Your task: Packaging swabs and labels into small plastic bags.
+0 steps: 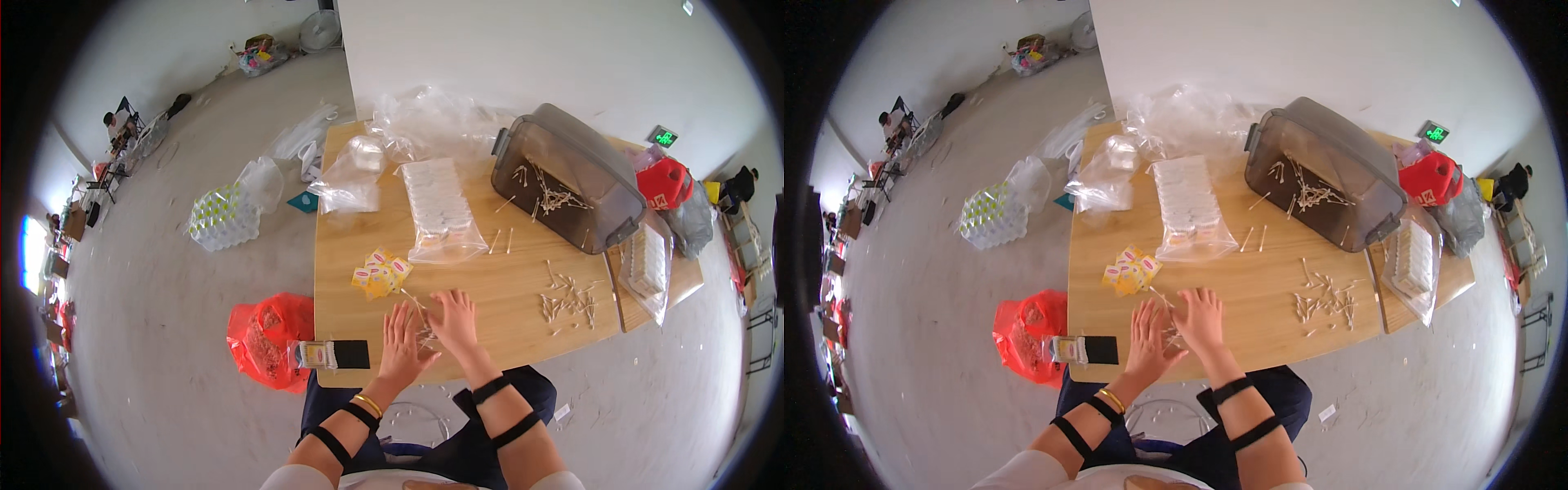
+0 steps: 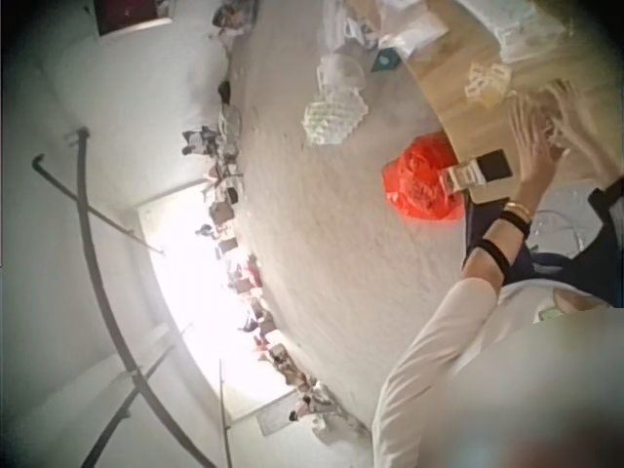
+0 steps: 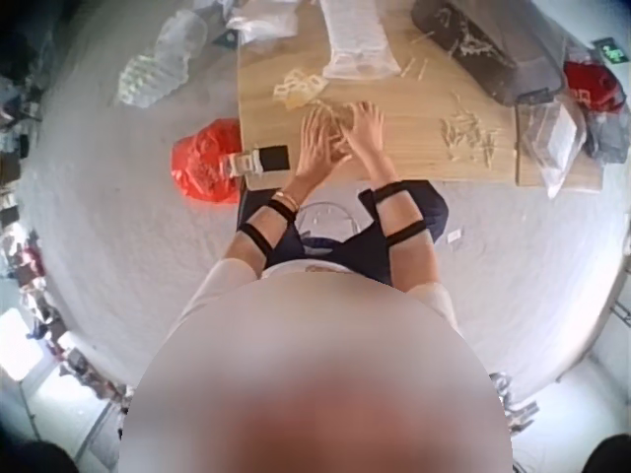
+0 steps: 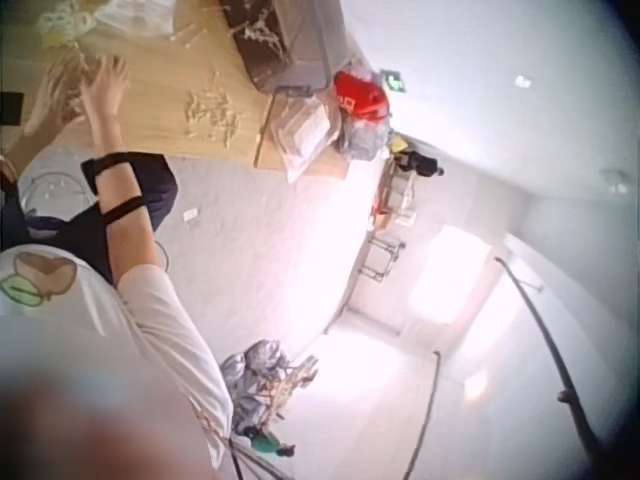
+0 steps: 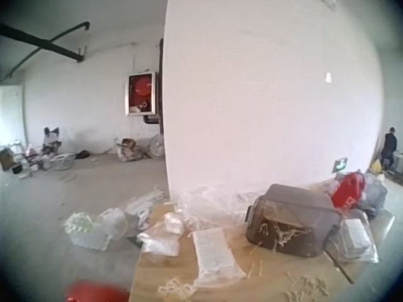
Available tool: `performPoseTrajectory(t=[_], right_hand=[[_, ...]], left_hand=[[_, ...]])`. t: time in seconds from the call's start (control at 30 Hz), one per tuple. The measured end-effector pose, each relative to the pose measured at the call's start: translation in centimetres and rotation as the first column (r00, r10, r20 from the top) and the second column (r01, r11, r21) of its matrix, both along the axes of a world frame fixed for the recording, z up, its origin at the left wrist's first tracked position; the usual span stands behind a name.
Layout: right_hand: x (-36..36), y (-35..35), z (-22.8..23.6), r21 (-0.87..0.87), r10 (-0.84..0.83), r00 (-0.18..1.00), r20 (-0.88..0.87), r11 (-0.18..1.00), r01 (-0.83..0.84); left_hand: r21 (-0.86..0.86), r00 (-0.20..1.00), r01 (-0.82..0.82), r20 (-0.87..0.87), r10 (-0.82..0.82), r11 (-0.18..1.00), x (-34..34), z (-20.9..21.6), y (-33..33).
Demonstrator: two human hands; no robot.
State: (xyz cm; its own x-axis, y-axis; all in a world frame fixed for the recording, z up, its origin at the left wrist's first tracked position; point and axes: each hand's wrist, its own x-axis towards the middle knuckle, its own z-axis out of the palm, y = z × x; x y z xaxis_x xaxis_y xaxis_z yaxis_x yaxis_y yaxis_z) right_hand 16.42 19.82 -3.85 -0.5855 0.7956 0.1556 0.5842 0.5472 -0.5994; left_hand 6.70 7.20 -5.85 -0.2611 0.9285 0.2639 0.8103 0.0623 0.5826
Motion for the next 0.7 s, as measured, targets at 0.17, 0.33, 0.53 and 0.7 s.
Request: performPoseTrajectory(t=[0.17,0.33,0.53,0.7], right_hand=[[-4.3,2.6,-2.3,0.054,-0.023,0.992,0.128,0.998,0.017],[-5.3,5.2,-1.7,-0.505,-0.181,0.983,0.036,0.845,0.174],[0.1,6.8,-1.5,-0.079,0.003,0.999,-0.05,0.997,-0.007],[2.4,4.9,-0.8,-0.097,-0.108,0.991,-0.073,0.99,0.101]], left_hand=[[-0.018,0.996,-0.077,0.036,0.077,0.997,1.3,-0.6,-0.9],[-0.045,0.994,-0.086,0.057,0.088,0.995,1.2,-0.3,-1.2],[-0.085,0.995,-0.07,0.063,0.075,0.994,-1.0,0.4,-3.0],[-0.064,0.998,-0.046,0.04,0.048,0.997,-2.0,0.1,-3.1]])
